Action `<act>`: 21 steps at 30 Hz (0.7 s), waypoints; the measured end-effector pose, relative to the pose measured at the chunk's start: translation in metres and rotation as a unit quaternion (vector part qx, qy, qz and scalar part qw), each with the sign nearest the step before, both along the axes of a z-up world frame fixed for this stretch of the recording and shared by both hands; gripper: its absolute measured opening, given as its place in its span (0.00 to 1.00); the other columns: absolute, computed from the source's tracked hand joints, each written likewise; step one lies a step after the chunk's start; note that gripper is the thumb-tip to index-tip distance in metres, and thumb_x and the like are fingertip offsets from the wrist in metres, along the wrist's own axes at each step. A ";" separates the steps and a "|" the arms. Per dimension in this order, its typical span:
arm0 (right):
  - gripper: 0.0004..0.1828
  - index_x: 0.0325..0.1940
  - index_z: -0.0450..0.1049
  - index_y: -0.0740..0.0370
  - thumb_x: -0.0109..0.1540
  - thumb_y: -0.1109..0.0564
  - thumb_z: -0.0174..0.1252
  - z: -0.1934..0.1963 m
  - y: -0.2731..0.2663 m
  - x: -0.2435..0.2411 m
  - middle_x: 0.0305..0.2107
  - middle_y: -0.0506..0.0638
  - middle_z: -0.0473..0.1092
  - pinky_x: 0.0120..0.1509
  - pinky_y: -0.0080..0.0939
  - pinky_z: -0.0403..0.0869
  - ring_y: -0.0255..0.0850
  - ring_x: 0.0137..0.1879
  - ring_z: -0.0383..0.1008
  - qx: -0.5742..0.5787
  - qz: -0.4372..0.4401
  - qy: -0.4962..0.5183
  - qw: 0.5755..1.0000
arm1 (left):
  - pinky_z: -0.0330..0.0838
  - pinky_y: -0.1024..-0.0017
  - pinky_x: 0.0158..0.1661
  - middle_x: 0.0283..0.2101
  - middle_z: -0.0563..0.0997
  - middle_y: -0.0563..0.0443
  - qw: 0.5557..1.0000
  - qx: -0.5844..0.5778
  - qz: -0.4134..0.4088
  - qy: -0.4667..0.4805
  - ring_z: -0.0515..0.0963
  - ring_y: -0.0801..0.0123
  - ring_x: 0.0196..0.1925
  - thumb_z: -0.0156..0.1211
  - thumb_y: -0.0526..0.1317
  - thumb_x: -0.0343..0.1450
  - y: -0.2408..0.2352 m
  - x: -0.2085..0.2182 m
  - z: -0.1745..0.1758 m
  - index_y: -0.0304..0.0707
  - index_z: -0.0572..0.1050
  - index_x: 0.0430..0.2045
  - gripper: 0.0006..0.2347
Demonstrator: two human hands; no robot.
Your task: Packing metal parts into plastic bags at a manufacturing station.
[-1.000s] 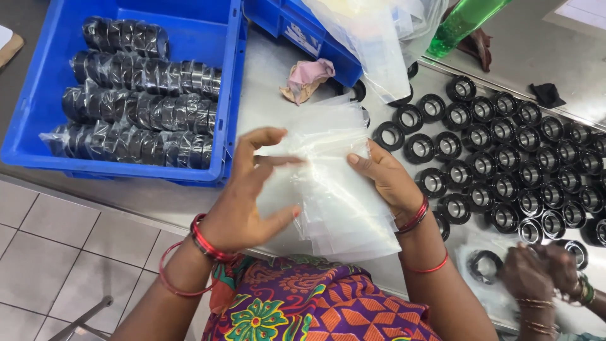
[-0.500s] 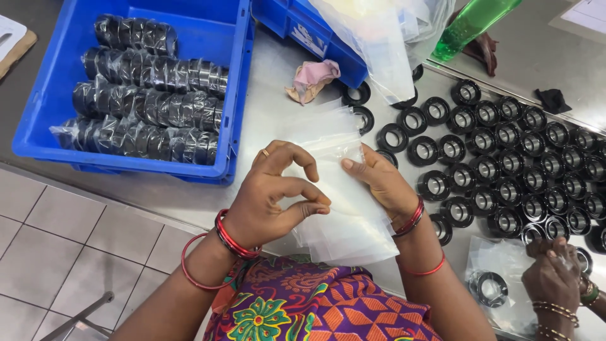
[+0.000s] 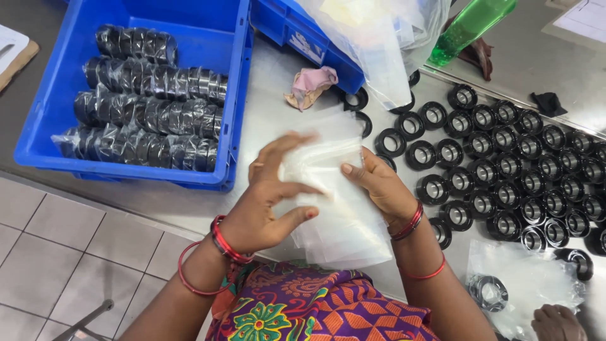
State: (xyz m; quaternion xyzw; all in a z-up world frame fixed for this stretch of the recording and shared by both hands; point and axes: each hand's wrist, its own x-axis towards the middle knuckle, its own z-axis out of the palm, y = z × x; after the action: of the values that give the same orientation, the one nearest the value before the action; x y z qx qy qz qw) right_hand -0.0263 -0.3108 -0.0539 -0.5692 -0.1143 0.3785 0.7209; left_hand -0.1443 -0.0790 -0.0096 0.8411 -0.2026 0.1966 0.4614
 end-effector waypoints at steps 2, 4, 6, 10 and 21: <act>0.24 0.65 0.67 0.67 0.66 0.54 0.56 -0.004 -0.003 0.000 0.53 0.52 0.74 0.61 0.38 0.73 0.36 0.56 0.74 -0.027 -0.035 -0.042 0.998 | 0.54 0.56 0.66 0.70 0.60 0.35 0.998 -0.061 0.010 0.018 0.56 0.48 0.74 0.73 0.48 0.63 0.011 0.000 -0.010 0.42 0.66 0.55 0.28; 0.25 0.66 0.66 0.66 0.66 0.55 0.56 -0.008 -0.004 -0.001 0.53 0.52 0.74 0.60 0.37 0.73 0.35 0.55 0.74 -0.028 -0.039 -0.052 0.997 | 0.57 0.57 0.65 0.71 0.57 0.35 0.980 -0.162 0.023 0.112 0.57 0.50 0.73 0.71 0.52 0.65 0.016 0.015 -0.055 0.38 0.56 0.64 0.37; 0.25 0.66 0.66 0.66 0.66 0.55 0.56 -0.014 -0.003 -0.003 0.53 0.52 0.74 0.60 0.37 0.73 0.35 0.55 0.74 -0.028 -0.040 -0.060 0.997 | 0.59 0.58 0.65 0.73 0.55 0.35 0.943 -0.259 0.037 0.205 0.59 0.51 0.73 0.69 0.55 0.66 0.016 0.029 -0.085 0.34 0.46 0.73 0.46; 0.26 0.69 0.62 0.65 0.67 0.56 0.54 -0.037 0.008 -0.011 0.51 0.51 0.74 0.55 0.36 0.74 0.34 0.52 0.74 -0.039 -0.014 -0.099 0.994 | 0.71 0.68 0.42 0.52 0.78 0.37 0.830 -0.353 0.151 0.404 0.75 0.63 0.46 0.65 0.56 0.67 -0.001 0.060 -0.107 0.29 0.58 0.66 0.38; 0.20 0.53 0.73 0.59 0.71 0.42 0.48 -0.094 0.018 0.001 0.34 0.44 0.70 0.35 0.34 0.66 0.31 0.36 0.66 -0.149 -0.182 -0.067 0.970 | 0.74 0.68 0.38 0.32 0.85 0.42 0.925 -0.148 0.152 0.315 0.83 0.63 0.33 0.63 0.43 0.70 -0.037 0.085 -0.148 0.32 0.80 0.39 0.12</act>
State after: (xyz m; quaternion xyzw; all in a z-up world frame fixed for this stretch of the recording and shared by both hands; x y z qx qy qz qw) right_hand -0.0251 -0.2928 -0.1483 -0.7054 0.0009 0.2150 0.6755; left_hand -0.0594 -0.1158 -0.1575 0.8026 0.1145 0.0167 0.5852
